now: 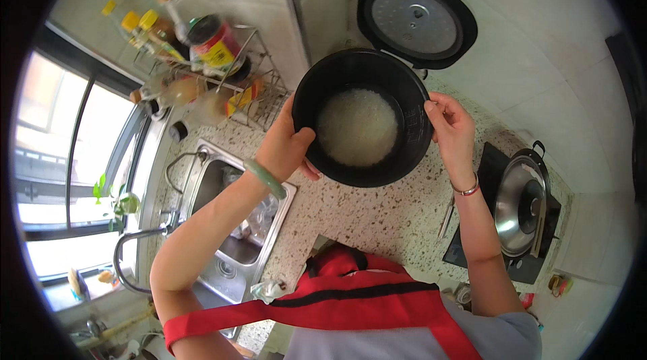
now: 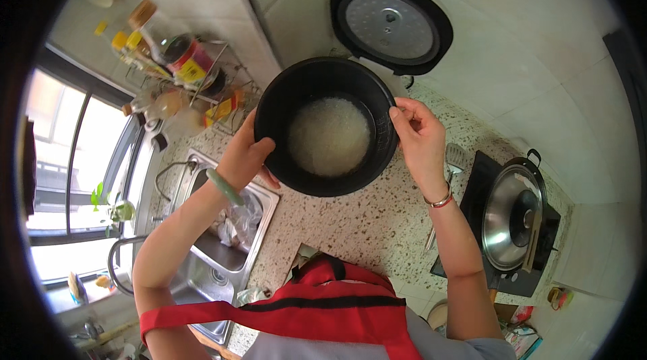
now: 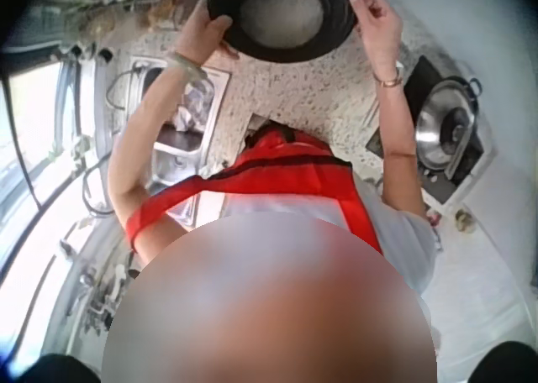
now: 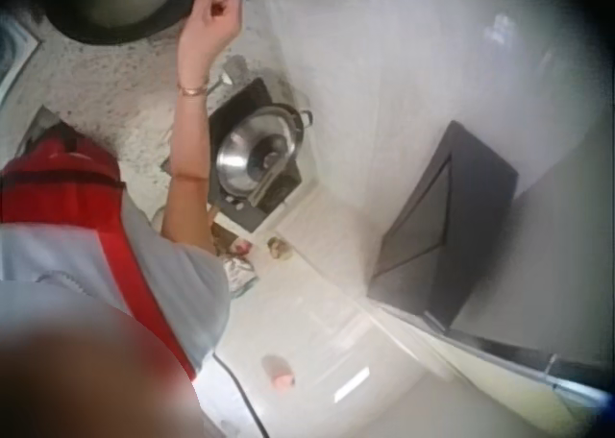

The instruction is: The person scoops rice into a rice cooker pot, washes it under running water, and places the pot into the cooker. They then add a steaming tray, place eggs and garlic cloves into the tray, and store a plastic bag in the refrigerator.

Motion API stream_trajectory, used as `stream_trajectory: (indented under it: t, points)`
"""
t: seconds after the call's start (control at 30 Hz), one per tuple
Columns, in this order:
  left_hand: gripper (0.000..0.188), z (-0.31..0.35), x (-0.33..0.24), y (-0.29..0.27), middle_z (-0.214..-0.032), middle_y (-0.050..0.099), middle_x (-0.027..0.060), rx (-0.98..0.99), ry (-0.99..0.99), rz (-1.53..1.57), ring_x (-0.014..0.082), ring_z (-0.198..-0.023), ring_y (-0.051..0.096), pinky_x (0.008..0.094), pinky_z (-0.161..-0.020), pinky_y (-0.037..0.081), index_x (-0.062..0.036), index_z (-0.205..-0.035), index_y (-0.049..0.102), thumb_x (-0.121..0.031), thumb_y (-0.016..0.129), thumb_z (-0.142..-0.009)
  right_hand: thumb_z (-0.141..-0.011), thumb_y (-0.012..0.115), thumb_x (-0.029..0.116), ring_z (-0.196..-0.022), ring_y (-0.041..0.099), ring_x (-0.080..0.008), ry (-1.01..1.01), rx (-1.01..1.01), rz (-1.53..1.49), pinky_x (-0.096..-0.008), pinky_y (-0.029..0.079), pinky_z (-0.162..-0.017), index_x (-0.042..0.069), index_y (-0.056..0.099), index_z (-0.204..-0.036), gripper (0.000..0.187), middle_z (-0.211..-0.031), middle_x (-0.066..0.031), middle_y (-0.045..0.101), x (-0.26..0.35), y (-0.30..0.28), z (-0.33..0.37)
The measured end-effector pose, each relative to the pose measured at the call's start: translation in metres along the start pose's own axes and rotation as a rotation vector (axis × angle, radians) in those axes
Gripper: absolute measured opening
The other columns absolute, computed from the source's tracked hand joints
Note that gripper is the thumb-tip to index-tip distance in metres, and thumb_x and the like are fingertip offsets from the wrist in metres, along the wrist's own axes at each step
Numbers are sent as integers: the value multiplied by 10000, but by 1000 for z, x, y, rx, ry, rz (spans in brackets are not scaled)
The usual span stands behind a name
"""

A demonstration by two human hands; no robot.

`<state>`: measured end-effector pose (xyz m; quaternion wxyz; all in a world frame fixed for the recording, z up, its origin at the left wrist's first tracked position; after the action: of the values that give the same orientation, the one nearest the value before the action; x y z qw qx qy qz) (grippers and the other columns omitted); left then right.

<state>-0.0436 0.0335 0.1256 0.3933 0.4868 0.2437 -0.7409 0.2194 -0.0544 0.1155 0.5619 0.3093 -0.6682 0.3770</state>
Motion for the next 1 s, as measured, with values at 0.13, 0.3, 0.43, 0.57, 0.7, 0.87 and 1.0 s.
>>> stream_trajectory:
  t: [0.13,0.3,0.43,0.57,0.7,0.87,1.0]
  points:
    - [678,-60,-5,12,-1020,618,208,5,74,-83,255,-539,657,339,-433,577,-87,-1496,156,25,404,-875,-925,643,91,-588,435,-5,23,-76,-29,-184,355,-486,9,641,-1090,185,-720,67,513,-24,-17,-34]
    - [668,-110,4,17,-1016,622,243,-14,53,-266,246,-503,646,319,-412,541,-13,-1477,212,-4,454,-854,-921,647,89,-586,443,-13,65,-110,26,-191,365,-489,4,640,-1083,183,-708,59,522,-61,-27,-55]
    - [698,-134,16,15,-1116,599,290,-39,56,-555,336,-798,676,382,-673,558,9,-1475,233,-81,531,-850,-917,651,90,-576,455,-19,100,-130,59,-198,375,-486,-2,641,-1075,183,-698,49,546,-85,-29,-61]
    - [733,-158,37,9,-1258,537,300,-79,161,-788,401,-1110,570,424,-934,466,10,-1473,251,-151,588,-842,-913,653,86,-557,472,-26,154,-135,48,-204,383,-478,-3,643,-1068,178,-702,34,579,-110,-27,-64]
    - [669,-165,44,10,-1266,541,291,-140,155,-789,447,-1204,484,419,-1051,365,-43,-1441,334,-102,567,-816,-910,656,82,-549,478,-30,173,-125,132,-205,386,-474,6,642,-1070,178,-703,25,589,-116,-23,-66]
    - [703,-159,51,5,-1305,514,269,-141,228,-784,392,-1036,620,418,-853,525,-44,-1478,261,-91,559,-844,-912,650,65,-558,462,-26,127,-140,104,-199,374,-467,3,635,-1078,178,-716,29,566,-106,-23,-60]
    - [641,-113,15,18,-1175,574,174,9,42,-220,214,-706,680,273,-420,536,-85,-1483,260,-5,483,-887,-922,627,34,-578,444,-12,45,-161,34,-181,361,-486,10,630,-1096,176,-746,45,546,-61,-30,-50]
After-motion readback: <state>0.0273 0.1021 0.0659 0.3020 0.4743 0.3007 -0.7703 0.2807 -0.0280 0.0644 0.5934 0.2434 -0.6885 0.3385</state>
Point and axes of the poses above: each hand's wrist, its own z-axis away from the middle knuckle, its own y-axis out of the palm, x = y × z, the point moved 6 cm from there along -z, towards the middle knuckle
